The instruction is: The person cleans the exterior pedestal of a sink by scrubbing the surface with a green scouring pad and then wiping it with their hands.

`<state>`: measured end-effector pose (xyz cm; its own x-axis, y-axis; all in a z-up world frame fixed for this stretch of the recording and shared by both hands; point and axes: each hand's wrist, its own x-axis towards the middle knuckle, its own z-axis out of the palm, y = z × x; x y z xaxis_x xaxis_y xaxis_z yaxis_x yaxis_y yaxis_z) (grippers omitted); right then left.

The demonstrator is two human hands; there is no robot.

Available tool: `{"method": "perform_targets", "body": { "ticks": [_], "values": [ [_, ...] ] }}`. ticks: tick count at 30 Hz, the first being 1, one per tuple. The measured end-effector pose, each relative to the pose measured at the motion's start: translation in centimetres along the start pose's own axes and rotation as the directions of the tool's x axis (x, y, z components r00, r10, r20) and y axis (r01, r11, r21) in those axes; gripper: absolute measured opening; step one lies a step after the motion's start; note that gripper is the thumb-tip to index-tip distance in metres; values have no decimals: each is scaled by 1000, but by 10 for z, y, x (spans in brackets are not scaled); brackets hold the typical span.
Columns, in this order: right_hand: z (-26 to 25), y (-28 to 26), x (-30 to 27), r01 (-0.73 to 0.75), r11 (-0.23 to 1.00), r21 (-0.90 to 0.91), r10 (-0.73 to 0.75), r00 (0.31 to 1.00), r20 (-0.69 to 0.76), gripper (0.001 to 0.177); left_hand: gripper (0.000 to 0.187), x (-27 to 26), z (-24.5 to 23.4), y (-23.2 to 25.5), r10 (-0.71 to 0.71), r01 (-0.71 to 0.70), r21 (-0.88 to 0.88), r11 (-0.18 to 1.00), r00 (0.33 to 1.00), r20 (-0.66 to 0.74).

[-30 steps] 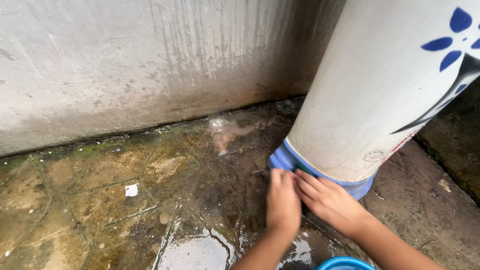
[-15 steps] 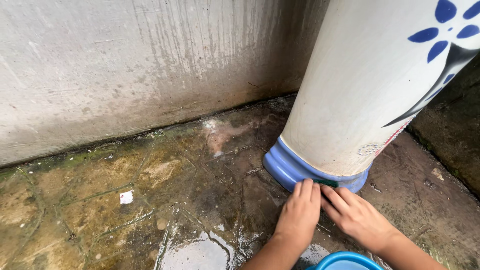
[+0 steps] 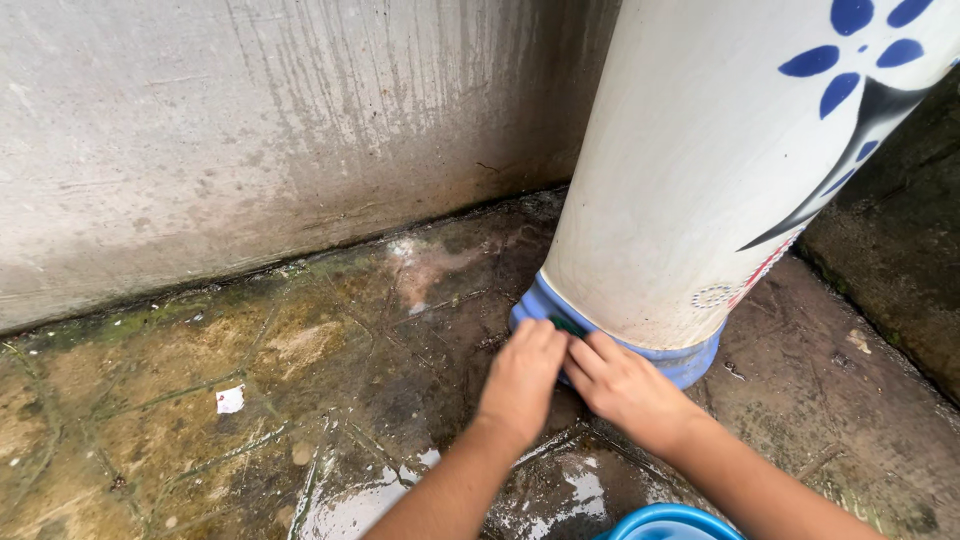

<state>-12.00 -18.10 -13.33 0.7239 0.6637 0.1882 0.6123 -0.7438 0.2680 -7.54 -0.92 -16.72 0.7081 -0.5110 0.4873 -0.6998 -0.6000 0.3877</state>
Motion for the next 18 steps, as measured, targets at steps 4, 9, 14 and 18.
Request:
{"method": "perform_targets", "body": {
  "ticks": [4,9,14,18],
  "values": [
    [-4,12,-51,33,998,50,-34,999,7,58,24,-14,20,33,15,-13,-71,997,999,29],
    [4,14,-95,-51,995,82,55,997,-46,48,23,-9,28,64,184,-179,-62,982,979,93],
    [10,12,-74,-24,996,89,22,999,27,41,24,-1,18,45,173,-174,-9,985,975,141],
    [7,12,-24,79,993,86,-80,997,0,39,29,-4,7,6,110,-110,0,994,990,87]
  ]
}}
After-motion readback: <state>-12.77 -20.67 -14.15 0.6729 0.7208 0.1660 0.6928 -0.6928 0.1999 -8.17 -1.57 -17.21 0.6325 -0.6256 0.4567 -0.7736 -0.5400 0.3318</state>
